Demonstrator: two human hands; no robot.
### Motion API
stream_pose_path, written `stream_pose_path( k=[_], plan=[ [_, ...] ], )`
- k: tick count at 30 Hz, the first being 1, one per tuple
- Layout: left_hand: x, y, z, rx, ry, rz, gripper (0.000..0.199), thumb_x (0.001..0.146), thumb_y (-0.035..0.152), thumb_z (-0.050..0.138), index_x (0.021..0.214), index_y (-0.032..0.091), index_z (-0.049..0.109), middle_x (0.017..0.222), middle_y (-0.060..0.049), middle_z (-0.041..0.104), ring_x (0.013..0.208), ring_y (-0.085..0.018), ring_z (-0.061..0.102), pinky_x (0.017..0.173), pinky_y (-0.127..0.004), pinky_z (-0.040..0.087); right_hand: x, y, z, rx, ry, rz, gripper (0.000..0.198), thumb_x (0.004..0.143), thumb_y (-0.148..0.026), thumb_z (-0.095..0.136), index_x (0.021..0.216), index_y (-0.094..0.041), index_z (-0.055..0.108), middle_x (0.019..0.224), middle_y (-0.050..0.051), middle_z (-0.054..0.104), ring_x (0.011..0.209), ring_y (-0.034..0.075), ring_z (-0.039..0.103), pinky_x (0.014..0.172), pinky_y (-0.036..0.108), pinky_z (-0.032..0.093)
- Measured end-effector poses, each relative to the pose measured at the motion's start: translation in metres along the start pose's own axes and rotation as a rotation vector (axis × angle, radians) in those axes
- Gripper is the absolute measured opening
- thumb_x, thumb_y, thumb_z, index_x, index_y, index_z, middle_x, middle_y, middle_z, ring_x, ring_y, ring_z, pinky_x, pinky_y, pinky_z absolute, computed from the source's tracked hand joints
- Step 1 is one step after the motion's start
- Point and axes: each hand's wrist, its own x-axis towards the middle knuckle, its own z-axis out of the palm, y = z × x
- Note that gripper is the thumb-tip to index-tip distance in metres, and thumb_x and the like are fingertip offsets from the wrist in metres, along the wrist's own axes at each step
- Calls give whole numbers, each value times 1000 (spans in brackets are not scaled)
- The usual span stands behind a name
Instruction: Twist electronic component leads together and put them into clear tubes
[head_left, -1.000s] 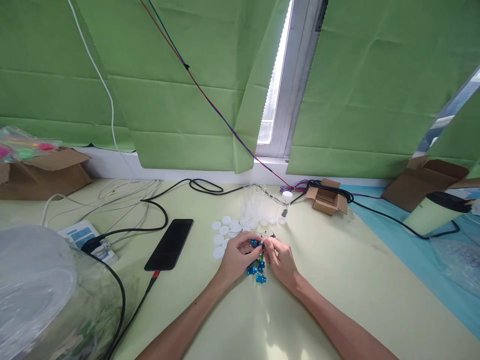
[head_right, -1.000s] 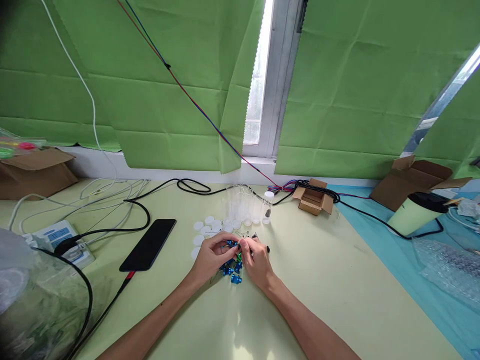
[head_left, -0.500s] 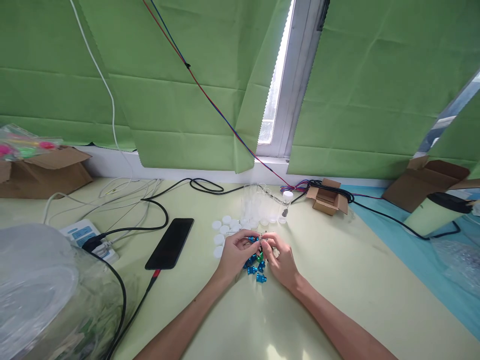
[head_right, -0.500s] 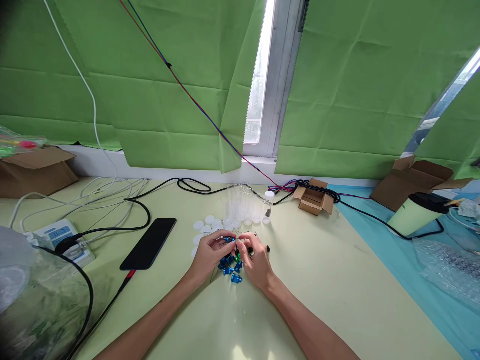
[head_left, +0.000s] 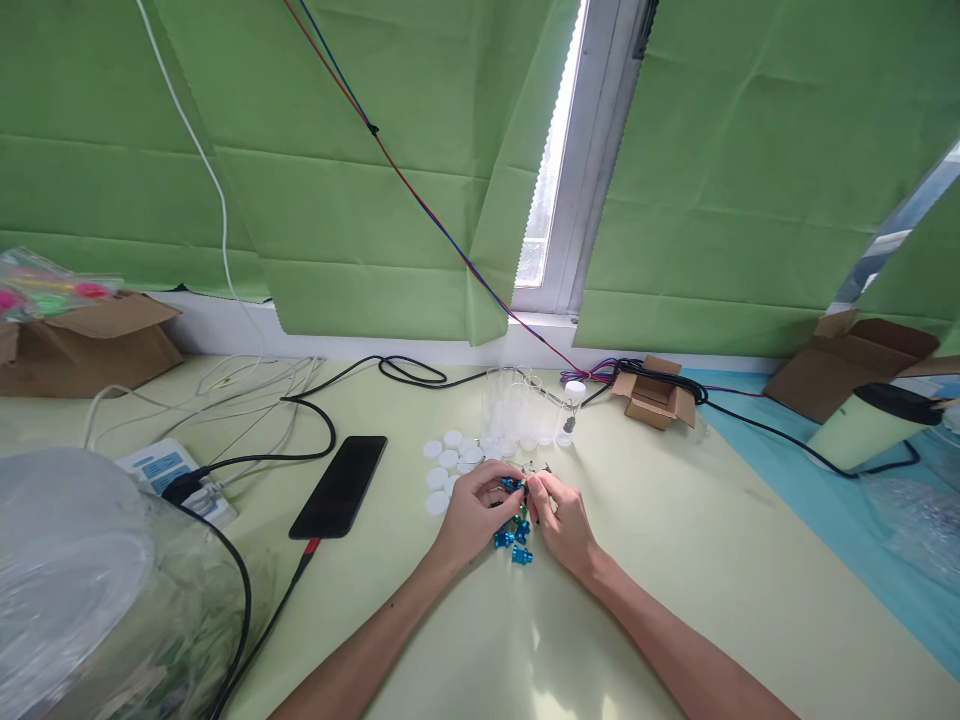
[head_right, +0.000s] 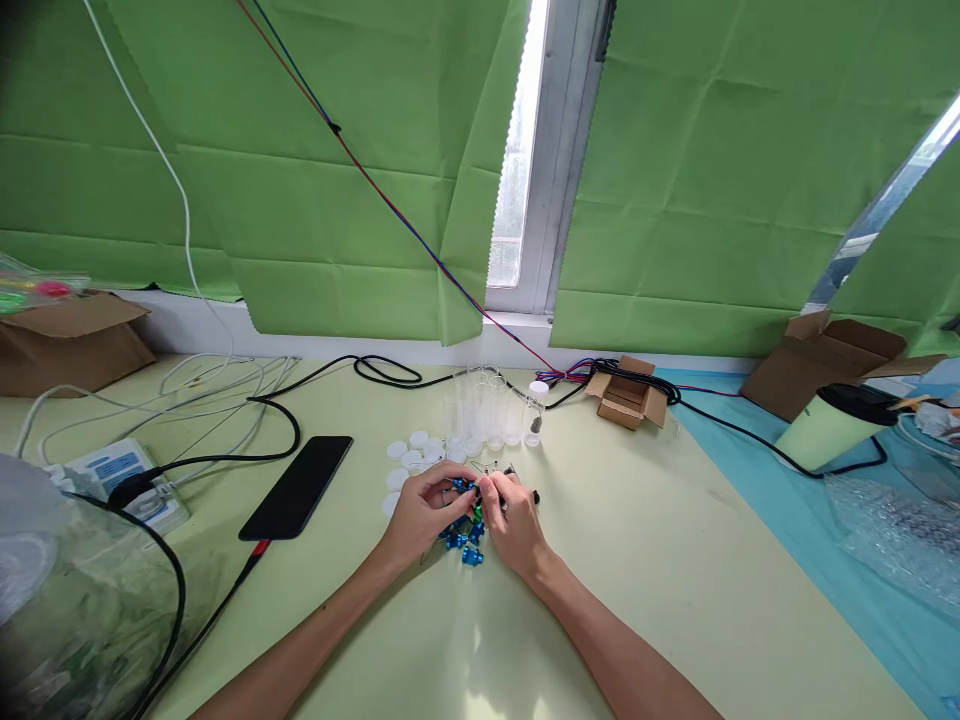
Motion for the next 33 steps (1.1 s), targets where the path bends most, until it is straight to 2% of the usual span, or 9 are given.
stream_pose_path(
  k=[6, 9, 12, 14, 17, 27, 33],
  plan=[
    [-1, 0, 1, 8, 0, 2, 11, 80, 21, 68, 89, 17, 72, 90, -5, 64, 79, -16, 64, 66, -24, 54, 0, 1, 1, -22, 16, -16, 47, 104, -35, 29, 60, -21, 38, 55, -2, 47, 57, 14, 42, 67, 27, 38],
    [0, -1, 1, -29, 22, -6, 12, 79, 22, 70, 89, 16, 72, 90, -5, 65, 75, -15, 64, 66, -25, 55, 0, -2, 0, -5, 38, -7, 44, 103, -36, 32, 63, -21, 43, 57, -2, 50, 58, 14, 45, 65, 26, 39],
    [3, 0, 0, -73, 64, -33, 14, 77, 24, 72, 88, 16, 71, 88, -4, 66, 66, -13, 64, 64, -26, 55, -1, -4, -1, 54, 32, 11, 30, 101, -37, 39, 83, -21, 56, 63, -1, 56, 60, 14, 50, 62, 26, 41],
    [4, 0, -1, -80, 90, -46, 15, 76, 25, 74, 88, 16, 71, 85, -4, 68, 67, -14, 65, 64, -26, 55, -2, -5, -1, 81, 15, 16, 22, 100, -37, 44, 98, -20, 57, 64, -1, 59, 60, 15, 52, 61, 25, 42],
    [3, 1, -2, -60, 108, -51, 16, 75, 25, 75, 88, 16, 72, 85, -5, 69, 73, -15, 66, 66, -25, 55, -2, -6, -1, 92, -4, 16, 20, 99, -36, 46, 103, -19, 56, 65, -1, 60, 60, 15, 53, 62, 26, 44],
    [1, -3, -1, -57, 18, -18, 11, 79, 21, 69, 89, 17, 71, 92, -5, 65, 72, -14, 63, 65, -26, 54, -1, -1, -1, 48, -12, -3, 30, 101, -37, 40, 83, -20, 57, 64, 0, 57, 59, 14, 50, 59, 26, 41],
    [1, 0, -1, -18, -10, 6, 11, 80, 22, 68, 90, 17, 71, 92, -6, 64, 80, -16, 63, 68, -26, 55, 0, 0, 0, -4, 6, -20, 41, 102, -37, 35, 66, -21, 46, 60, -1, 50, 62, 15, 46, 63, 26, 39]
  ],
)
